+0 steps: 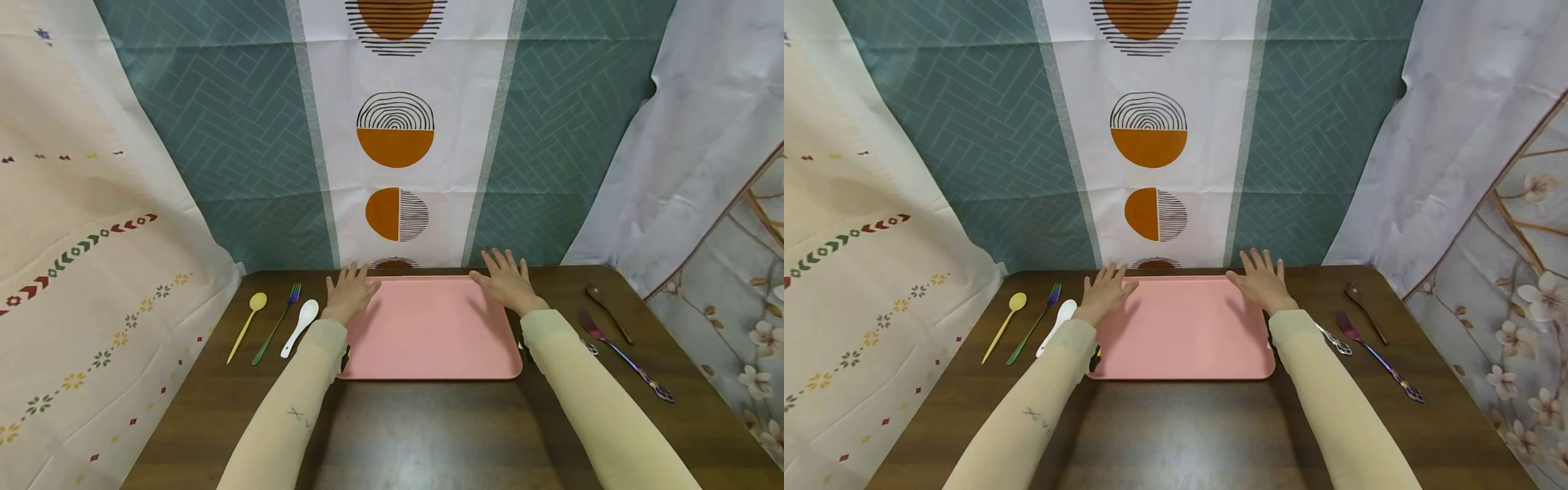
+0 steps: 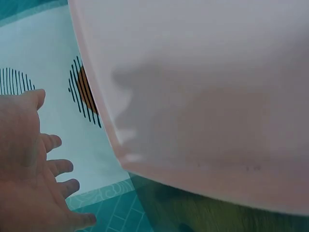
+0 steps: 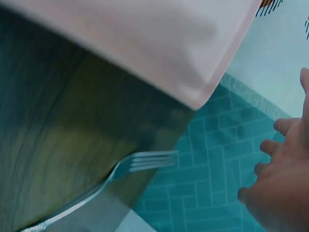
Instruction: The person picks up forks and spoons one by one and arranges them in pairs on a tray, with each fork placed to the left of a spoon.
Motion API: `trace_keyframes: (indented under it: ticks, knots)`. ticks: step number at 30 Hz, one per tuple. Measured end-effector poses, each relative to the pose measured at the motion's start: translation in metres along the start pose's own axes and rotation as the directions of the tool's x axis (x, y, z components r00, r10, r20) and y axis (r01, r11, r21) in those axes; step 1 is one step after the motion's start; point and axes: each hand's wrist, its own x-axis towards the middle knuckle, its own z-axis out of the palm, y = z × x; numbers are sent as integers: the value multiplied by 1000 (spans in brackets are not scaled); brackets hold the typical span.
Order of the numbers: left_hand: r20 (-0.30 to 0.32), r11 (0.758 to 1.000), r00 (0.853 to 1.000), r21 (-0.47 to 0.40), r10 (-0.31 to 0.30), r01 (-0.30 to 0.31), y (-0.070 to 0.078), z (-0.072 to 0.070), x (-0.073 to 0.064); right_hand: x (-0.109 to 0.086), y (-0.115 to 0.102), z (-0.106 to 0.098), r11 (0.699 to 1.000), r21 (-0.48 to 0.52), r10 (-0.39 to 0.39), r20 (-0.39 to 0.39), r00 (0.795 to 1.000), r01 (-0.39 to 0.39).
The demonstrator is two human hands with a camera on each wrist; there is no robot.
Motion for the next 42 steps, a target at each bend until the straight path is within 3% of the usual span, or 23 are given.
trace_keyframes:
  ticks: [15, 26, 34, 42]
  knots:
    - [16, 988, 1000, -152, -15, 18, -19, 3, -8, -16, 22, -17, 999, -45, 22, 13, 1000, -21]
    - [27, 993, 1000, -113, -12, 15, -26, 9, -8, -26, 30, -28, 998, -61, -1, 15, 1000, 2]
    - [-22, 990, 1000, -140, 18, -20, -27, 7, -8, -32, 45, -33, 1000, 31, 7, -11, 1000, -7]
    - [-17, 986, 1000, -168, 21, -24, -36, 6, -14, -34, 50, -35, 1000, -28, -2, -28, 1000, 2]
